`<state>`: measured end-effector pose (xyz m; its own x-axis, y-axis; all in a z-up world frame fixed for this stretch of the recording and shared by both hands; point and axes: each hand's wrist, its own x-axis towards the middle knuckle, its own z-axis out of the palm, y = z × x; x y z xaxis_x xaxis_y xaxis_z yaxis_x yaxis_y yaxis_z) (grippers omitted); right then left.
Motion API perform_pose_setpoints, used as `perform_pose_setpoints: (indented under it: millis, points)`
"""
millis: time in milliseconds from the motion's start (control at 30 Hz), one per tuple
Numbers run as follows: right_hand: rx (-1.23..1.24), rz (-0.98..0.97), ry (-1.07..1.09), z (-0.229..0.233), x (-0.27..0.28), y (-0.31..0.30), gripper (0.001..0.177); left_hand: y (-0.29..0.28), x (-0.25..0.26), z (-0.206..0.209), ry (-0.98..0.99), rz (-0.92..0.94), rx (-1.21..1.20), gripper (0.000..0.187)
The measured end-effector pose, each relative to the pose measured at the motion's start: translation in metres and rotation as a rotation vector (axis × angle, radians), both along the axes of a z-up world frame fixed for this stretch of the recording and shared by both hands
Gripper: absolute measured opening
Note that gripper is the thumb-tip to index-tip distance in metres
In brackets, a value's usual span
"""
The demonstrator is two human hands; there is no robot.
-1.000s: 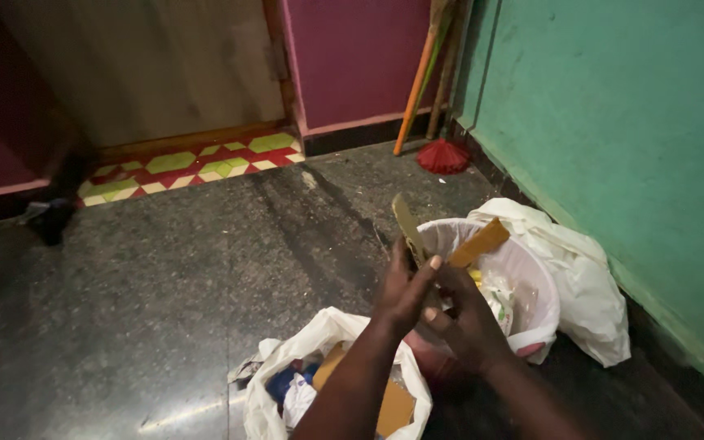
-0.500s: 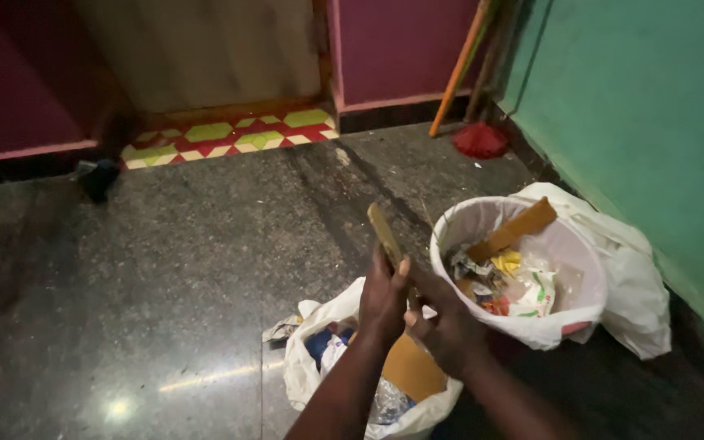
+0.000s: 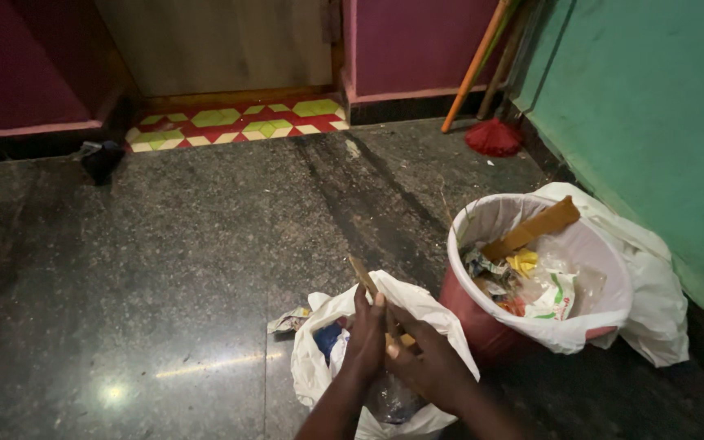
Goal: The person sorts through a pink bucket of mixed waste, picking out items like plastic bottles, cardboard, and food scraps. They transfer these items one by one into a white cloth bag placed on the floor.
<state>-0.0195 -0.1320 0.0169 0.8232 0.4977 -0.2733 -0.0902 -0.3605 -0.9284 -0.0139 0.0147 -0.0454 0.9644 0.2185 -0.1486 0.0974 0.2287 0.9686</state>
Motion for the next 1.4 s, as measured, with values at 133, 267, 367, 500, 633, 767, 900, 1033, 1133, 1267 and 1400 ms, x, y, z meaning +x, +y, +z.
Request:
perform_pose_setpoints:
  millis: [133, 267, 367, 500, 633, 767, 900, 1033, 1133, 1267, 1400]
  points:
    - [-0.064, 0.063, -0.274, -0.035, 0.002, -0.002, 0.074, 0.004, -0.001, -0.042, -0.058, 0.033, 0.002, 0.071]
    - [-0.165, 0.083, -0.366, -0.075, -0.004, -0.004, 0.079, 0.008, -0.013, -0.074, -0.061, -0.016, 0.06, 0.054]
    - [-0.178, 0.098, -0.408, -0.095, -0.009, -0.006, 0.081, 0.012, -0.019, -0.086, -0.006, 0.05, 0.367, 0.049]
    - [-0.28, 0.097, -0.328, -0.106, -0.005, -0.003, 0.076, 0.016, -0.02, -0.086, 0.029, 0.174, 0.586, 0.045]
    - [-0.316, 0.185, -0.625, -0.112, -0.003, -0.002, 0.086, 0.018, -0.023, -0.088, -0.192, 0.356, 0.941, 0.055]
    - [-0.439, 0.082, -0.492, -0.104, -0.009, 0.0, 0.103, 0.029, -0.024, -0.084, -0.085, 0.296, 0.68, 0.055]
    - [-0.464, 0.033, -0.447, -0.099, -0.012, 0.005, 0.103, 0.037, -0.014, -0.086, 0.125, 0.192, 0.138, 0.055]
    - [-0.486, 0.009, -0.404, -0.102, -0.012, 0.005, 0.103, 0.044, 0.002, -0.096, 0.242, 0.228, 0.47, 0.06]
    - [-0.549, 0.06, -0.403, -0.111, -0.011, 0.0, 0.107, 0.042, 0.005, -0.088, 0.245, 0.311, 0.549, 0.062]
    - [-0.733, 0.15, -0.28, -0.118, -0.011, -0.008, 0.107, 0.045, -0.002, -0.066, 0.132, 0.37, 0.672, 0.067]
    - [-0.764, 0.138, -0.263, -0.128, -0.012, -0.014, 0.104, 0.042, -0.005, -0.059, 0.282, 0.3, 0.476, 0.086]
